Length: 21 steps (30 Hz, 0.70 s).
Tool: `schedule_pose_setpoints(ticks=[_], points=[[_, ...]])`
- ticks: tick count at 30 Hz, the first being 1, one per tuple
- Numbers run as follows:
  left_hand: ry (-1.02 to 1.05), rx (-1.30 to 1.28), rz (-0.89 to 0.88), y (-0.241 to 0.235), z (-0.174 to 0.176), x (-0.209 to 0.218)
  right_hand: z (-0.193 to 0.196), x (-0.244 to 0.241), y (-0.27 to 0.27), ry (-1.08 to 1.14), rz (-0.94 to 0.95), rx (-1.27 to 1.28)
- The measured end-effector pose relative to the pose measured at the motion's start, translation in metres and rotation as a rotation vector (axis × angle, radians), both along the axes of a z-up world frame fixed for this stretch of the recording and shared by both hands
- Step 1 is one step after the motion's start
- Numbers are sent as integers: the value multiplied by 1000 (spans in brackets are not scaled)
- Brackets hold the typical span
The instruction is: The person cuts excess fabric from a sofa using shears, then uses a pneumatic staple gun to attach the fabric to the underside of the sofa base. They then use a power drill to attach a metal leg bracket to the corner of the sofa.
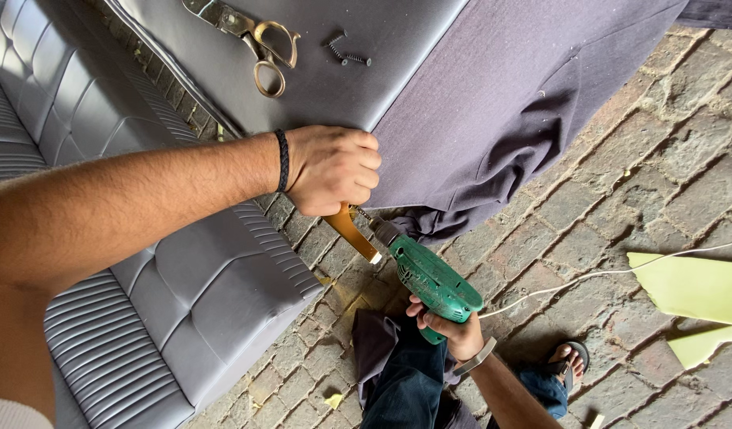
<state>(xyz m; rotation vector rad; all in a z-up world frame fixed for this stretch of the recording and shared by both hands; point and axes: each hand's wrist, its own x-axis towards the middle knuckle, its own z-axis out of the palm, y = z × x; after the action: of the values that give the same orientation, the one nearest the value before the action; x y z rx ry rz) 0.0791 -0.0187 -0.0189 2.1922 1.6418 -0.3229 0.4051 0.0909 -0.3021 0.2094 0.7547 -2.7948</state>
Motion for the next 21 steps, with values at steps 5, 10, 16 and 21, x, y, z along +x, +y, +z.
schedule_pose_setpoints(ticks=[5,10,16,21], points=[[-39,82,-25,1,-2,-3,2,-10,0,117,-19,-50],[-94,94,-20,0,-3,-3,10,-12,4,57,-54,-12],[-114,114,-11,-1,0,-6,16,-21,4,70,-35,18],[-117,155,-10,0,1,-1,14,-20,5,128,-49,107]])
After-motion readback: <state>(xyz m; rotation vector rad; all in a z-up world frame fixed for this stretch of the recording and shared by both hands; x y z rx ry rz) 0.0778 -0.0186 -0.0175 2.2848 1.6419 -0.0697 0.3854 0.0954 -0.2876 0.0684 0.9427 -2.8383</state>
